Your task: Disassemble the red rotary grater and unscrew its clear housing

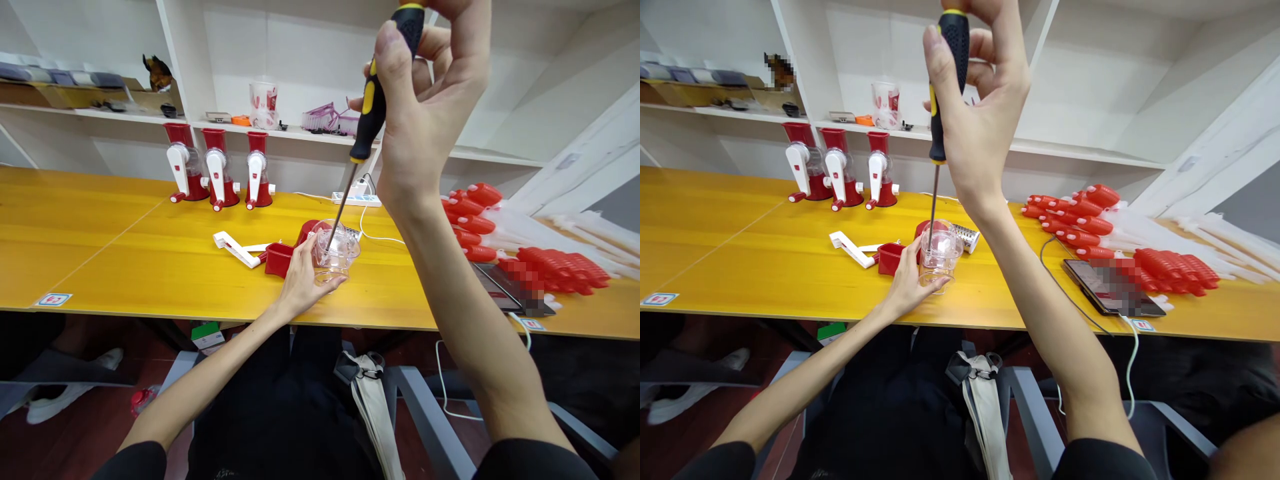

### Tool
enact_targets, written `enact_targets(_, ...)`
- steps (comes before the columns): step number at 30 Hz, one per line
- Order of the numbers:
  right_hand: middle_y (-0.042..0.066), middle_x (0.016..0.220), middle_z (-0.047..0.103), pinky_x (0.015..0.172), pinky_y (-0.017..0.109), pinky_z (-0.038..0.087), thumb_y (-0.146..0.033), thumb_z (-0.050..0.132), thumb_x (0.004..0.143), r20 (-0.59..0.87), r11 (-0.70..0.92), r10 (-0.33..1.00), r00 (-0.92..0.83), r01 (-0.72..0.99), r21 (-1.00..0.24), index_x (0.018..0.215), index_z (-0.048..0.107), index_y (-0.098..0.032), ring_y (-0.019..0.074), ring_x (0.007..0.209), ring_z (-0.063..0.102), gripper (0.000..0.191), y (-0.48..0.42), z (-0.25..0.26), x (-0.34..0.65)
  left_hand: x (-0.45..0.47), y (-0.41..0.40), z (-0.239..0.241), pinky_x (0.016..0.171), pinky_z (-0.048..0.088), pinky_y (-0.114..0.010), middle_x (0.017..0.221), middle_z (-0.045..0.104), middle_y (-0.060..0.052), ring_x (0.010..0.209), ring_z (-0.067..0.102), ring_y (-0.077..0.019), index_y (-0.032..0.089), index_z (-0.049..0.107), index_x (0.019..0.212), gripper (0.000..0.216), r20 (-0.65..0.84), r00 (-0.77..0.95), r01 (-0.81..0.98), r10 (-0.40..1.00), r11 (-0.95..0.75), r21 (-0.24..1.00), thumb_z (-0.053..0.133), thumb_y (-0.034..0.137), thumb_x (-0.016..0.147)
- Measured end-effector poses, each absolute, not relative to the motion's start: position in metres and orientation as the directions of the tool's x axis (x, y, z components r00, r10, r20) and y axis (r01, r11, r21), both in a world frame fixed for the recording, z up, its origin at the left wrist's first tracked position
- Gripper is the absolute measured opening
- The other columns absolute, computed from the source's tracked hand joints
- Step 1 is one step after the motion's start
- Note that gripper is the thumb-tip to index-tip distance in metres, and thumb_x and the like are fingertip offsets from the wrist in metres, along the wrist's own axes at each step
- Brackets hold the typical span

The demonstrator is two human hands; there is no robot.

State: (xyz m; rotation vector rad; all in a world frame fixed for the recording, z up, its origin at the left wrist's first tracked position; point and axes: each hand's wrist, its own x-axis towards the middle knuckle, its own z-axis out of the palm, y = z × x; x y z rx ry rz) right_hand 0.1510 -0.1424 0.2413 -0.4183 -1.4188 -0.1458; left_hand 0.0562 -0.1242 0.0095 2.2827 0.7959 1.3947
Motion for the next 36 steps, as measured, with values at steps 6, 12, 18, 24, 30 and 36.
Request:
enact_targets(6, -0.001, 0.095, 0.059, 0.063, 0.026, 0.051, -0.035, 0.043, 0.093, 0.971, 0.912, 0.181, 0.154, 0.342, -0.225, 0.107, 0.051, -0.027, 0.01, 0.077, 0.059, 0.018, -0.135, 0.239, 0.155, 0.057, -0.124, 0.009, 0.115, 0.04, -0.057, 0.152, 0.039, -0.021, 0.141, 0.043, -0.0345, 0.022, 0.016, 0.155, 0.106, 0.696, 0.36, 0.279, 0.621, -0.784, 0.554, 0.063, 0.076, 0.078)
enact_targets(12, 0.0, 0.095, 0.058, 0.056, 0.025, 0.048, -0.035, 0.036, 0.095, 0.956, 0.925, 0.235, 0.174, 0.263, -0.275, 0.106, 0.052, -0.027, 0.0089, 0.075, 0.059, 0.021, -0.141, 0.239, 0.149, 0.057, -0.124, 0.01, 0.114, 0.042, -0.057, 0.153, 0.039, -0.021, 0.14, 0.043, -0.0346, 0.023, 0.014, 0.155, 0.106, 0.693, 0.363, 0.286, 0.623, -0.782, 0.553, 0.064, 0.076, 0.078)
enact_targets(18, -0.002, 0.09, 0.055, 0.051, 0.024, 0.049, -0.027, 0.063, 0.084, 0.966, 0.929, 0.148, 0.21, 0.304, -0.209, 0.095, 0.057, -0.028, 0.0083, 0.072, 0.05, 0.013, -0.142, 0.241, 0.149, 0.057, -0.124, 0.009, 0.116, 0.041, -0.056, 0.154, 0.038, -0.019, 0.142, 0.041, -0.0338, 0.025, 0.013, 0.156, 0.105, 0.702, 0.365, 0.275, 0.612, -0.791, 0.547, 0.066, 0.073, 0.079)
enact_targets(24, -0.001, 0.083, 0.055, 0.052, 0.026, 0.047, -0.033, 0.055, 0.09, 0.97, 0.952, 0.167, 0.177, 0.229, -0.206, 0.106, 0.056, -0.024, 0.0095, 0.07, 0.056, 0.018, -0.136, 0.239, 0.156, 0.058, -0.123, 0.008, 0.116, 0.04, -0.055, 0.154, 0.038, -0.02, 0.143, 0.041, -0.0333, 0.024, 0.015, 0.155, 0.106, 0.701, 0.353, 0.266, 0.62, -0.785, 0.56, 0.066, 0.074, 0.077)
enact_targets(30, 0.0, 0.09, 0.059, 0.056, 0.027, 0.047, -0.037, 0.036, 0.097, 0.968, 0.955, 0.199, 0.152, 0.193, -0.226, 0.106, 0.055, -0.025, 0.0112, 0.072, 0.061, 0.023, -0.135, 0.238, 0.156, 0.056, -0.125, 0.01, 0.118, 0.039, -0.055, 0.154, 0.037, -0.02, 0.143, 0.041, -0.033, 0.024, 0.015, 0.156, 0.104, 0.695, 0.367, 0.268, 0.618, -0.786, 0.557, 0.064, 0.074, 0.079)
enact_targets(36, -0.003, 0.098, 0.06, 0.05, 0.021, 0.044, -0.033, 0.054, 0.089, 0.971, 0.893, 0.141, 0.194, 0.398, -0.21, 0.1, 0.056, -0.032, 0.0086, 0.076, 0.053, 0.011, -0.138, 0.239, 0.153, 0.057, -0.124, 0.009, 0.116, 0.039, -0.057, 0.154, 0.037, -0.02, 0.143, 0.04, -0.0344, 0.024, 0.013, 0.156, 0.105, 0.708, 0.364, 0.284, 0.605, -0.796, 0.534, 0.062, 0.076, 0.079)
